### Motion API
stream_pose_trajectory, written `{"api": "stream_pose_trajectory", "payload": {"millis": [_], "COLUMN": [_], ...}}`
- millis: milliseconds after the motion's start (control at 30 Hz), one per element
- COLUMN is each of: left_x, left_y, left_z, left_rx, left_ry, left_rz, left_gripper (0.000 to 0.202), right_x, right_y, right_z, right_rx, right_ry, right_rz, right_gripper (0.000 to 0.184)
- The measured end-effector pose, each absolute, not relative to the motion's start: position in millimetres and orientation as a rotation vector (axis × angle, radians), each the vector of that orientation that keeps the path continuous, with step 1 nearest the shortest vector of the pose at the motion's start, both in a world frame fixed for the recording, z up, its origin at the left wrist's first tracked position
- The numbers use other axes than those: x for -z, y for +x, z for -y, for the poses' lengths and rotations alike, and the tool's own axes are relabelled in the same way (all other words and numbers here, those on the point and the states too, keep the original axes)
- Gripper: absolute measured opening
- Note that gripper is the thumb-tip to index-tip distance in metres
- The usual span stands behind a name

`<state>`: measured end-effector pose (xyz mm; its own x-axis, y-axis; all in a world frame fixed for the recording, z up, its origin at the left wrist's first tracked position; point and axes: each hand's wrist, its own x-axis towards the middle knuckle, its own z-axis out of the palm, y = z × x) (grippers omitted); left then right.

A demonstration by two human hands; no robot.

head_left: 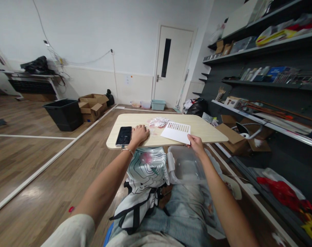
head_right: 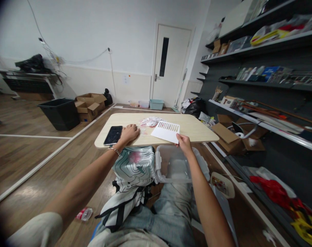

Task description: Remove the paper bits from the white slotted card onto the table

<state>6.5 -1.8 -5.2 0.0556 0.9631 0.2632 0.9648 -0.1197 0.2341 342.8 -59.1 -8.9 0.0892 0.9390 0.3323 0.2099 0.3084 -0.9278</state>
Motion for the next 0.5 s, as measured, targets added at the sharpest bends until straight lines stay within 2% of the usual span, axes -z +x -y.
{"api": "stream_pose_trajectory", "payload": {"millis": [200,500], "left_x": [7.1,7.3], "left_y": [5.6,5.6], "left_z": [2.8,1.2], "left_rx": [0.553,0.574], "left_ry": [-2.267,-2.278], "left_rz": [2.07,2.112], "left_gripper": [0.038,0.035], "right_x": [8.1,0.5], "right_y": [342.2,332.3], "right_z": [62.6,67.5], "right_rx": [-0.712,-0.851], "right_ry": [-1.217,-1.181], "right_rz": [1.516,1.594], "right_gripper": [0.065,0.065]}}
